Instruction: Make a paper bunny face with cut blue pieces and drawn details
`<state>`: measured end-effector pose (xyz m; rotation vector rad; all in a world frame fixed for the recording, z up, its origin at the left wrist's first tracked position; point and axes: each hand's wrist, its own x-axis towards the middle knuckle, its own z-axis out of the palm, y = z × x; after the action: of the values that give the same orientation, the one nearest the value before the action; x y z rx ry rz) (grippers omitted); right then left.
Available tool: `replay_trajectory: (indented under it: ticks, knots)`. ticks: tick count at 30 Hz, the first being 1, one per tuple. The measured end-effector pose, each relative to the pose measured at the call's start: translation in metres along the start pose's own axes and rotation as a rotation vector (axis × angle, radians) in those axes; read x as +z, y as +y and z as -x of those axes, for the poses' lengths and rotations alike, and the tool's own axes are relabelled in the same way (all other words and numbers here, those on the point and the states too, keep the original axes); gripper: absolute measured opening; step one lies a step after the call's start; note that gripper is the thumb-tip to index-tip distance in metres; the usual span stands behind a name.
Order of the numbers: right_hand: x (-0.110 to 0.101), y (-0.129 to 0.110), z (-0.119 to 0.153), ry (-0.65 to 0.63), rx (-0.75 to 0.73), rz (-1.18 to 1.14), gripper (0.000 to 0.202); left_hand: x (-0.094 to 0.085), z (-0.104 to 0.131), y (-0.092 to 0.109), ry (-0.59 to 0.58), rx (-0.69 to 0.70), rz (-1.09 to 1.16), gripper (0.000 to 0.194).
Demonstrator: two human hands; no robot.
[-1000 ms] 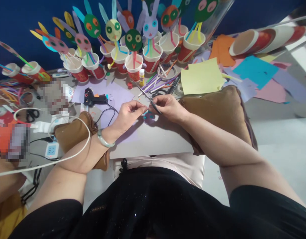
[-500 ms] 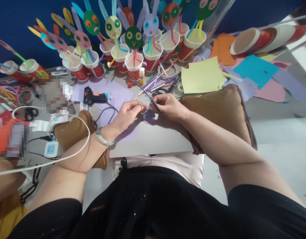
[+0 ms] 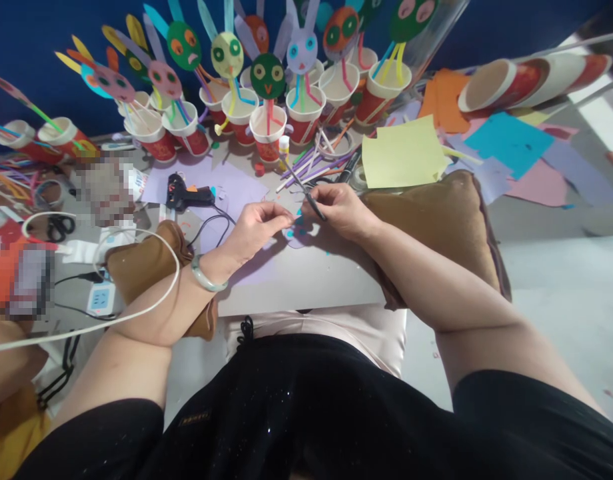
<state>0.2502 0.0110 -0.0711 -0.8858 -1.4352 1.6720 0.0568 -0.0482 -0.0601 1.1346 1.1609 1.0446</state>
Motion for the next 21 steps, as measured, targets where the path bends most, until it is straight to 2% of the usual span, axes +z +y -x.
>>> replay_trajectory:
  ticks: [5, 14, 21]
  knots:
    - [-0.0014, -0.0029, -0.0017, 0.09, -0.013, 0.001, 0.05, -0.0006, -0.0011, 0.0018, 0.04, 0.017, 0.049, 0.009]
    - [0.004, -0.0037, 0.0042, 0.02, -0.001, 0.039, 0.049, 0.0017, -0.001, 0.0, 0.051, 0.071, 0.039, 0.018]
    - [0.0064, -0.0033, 0.005, -0.009, -0.006, 0.018, 0.049, 0.0038, 0.0007, 0.0005, 0.023, 0.03, 0.029, 0.024]
